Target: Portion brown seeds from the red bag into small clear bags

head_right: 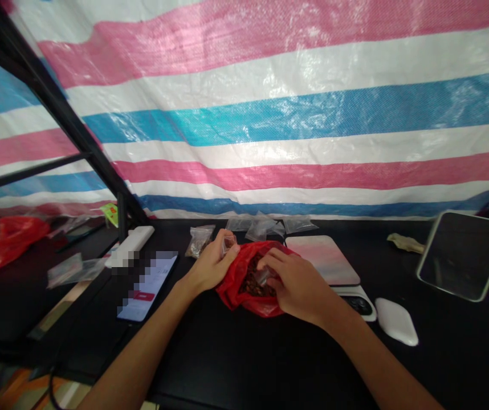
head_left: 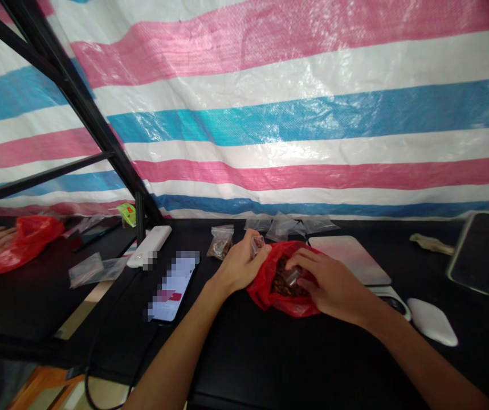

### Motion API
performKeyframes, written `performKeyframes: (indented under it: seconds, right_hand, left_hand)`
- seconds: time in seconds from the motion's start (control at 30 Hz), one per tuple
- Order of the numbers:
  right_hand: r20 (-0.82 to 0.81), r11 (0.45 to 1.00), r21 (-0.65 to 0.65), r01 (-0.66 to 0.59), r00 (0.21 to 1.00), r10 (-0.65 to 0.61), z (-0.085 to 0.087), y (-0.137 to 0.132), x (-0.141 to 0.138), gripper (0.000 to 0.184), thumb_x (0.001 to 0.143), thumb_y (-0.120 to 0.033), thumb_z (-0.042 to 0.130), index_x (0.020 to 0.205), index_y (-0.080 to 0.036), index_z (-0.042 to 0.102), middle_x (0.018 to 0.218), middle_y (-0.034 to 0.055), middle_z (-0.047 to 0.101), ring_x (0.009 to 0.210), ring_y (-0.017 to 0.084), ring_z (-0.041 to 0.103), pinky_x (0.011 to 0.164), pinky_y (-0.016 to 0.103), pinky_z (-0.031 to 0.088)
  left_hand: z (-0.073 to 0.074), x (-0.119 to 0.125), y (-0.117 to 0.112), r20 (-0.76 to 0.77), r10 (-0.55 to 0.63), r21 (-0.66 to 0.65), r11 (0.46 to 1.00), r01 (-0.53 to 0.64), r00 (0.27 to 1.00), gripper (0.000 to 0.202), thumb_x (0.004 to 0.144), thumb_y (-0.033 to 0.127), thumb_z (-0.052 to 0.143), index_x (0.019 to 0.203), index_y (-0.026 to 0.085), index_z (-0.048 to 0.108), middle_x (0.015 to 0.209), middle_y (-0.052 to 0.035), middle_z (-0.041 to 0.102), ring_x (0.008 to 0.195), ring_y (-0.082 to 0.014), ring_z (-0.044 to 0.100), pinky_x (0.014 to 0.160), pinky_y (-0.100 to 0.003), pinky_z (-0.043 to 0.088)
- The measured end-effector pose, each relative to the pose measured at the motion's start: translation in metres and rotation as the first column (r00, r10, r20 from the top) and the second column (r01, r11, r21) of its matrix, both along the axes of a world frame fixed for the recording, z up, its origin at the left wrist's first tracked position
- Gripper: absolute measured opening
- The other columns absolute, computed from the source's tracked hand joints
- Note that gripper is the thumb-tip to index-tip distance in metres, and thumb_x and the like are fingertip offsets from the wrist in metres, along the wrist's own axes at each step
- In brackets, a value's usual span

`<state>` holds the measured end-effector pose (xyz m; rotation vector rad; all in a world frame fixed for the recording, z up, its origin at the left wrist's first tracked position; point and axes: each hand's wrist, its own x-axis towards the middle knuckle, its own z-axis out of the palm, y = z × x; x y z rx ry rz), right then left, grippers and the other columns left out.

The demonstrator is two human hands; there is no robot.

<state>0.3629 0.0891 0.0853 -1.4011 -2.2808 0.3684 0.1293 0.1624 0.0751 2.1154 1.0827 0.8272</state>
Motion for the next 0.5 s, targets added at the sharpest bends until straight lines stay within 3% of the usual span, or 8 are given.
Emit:
performKeyframes:
  seconds: [0.13, 0.23, 0.37, 0.5]
  right_hand:
    - [0.035, 1.0, -0.007, 0.014, 0.999, -0.014, -0.003, 0.0, 0.0, 0.025, 0.085, -0.009, 0.059, 0.101, -0.026, 0.065, 0.108, 0.0043, 0.07, 0.096, 0.024, 0.066, 0.083, 0.037, 0.05]
    - [0.041, 1.0, -0.024, 0.001, 0.999, 0.0, -0.002, 0.0, 0.0, 0.027, 0.086, -0.012, 0.062, 0.107, -0.027, 0.066, 0.113, 0.0051, 0.07, 0.1, 0.026, 0.066, 0.087, 0.04, 0.051]
    - [0.031, 0.998, -0.047, -0.047, 0.998, 0.049, -0.001, -0.001, -0.001, 0.03, 0.085, -0.014, 0.067, 0.113, -0.027, 0.067, 0.115, 0.0052, 0.072, 0.105, 0.027, 0.066, 0.091, 0.04, 0.05]
    - [0.007, 0.996, -0.084, -0.013, 1.0, 0.014, -0.006, -0.002, -0.006, 0.029, 0.085, -0.019, 0.07, 0.112, -0.028, 0.067, 0.112, 0.0032, 0.075, 0.103, 0.027, 0.069, 0.084, 0.038, 0.05]
  left_hand:
    - [0.003, -0.002, 0.001, -0.003, -0.035, -0.088, 0.995, 0.034, 0.999, 0.031, 0.101, 0.053, 0.049, 0.106, 0.022, 0.049, 0.087, 0.0009, 0.063, 0.079, -0.0176, 0.062, 0.075, -0.03, 0.045]
    - [0.007, -0.01, 0.001, -0.046, -0.122, -0.264, 0.959, 0.106, 0.991, 0.042, 0.09, 0.055, 0.066, 0.106, 0.021, 0.048, 0.085, 0.0026, 0.061, 0.076, -0.0158, 0.059, 0.067, -0.027, 0.044]
    - [0.01, -0.019, 0.002, 0.019, -0.267, -0.484, 0.841, 0.242, 0.964, 0.059, 0.073, 0.035, 0.084, 0.112, 0.022, 0.041, 0.088, 0.0049, 0.06, 0.07, -0.0121, 0.056, 0.061, -0.023, 0.042]
    - [0.003, -0.015, 0.003, 0.196, -0.2, -0.554, 0.786, 0.277, 0.96, 0.047, 0.072, 0.015, 0.073, 0.106, 0.022, 0.041, 0.081, 0.0077, 0.053, 0.063, -0.0071, 0.048, 0.055, -0.019, 0.037]
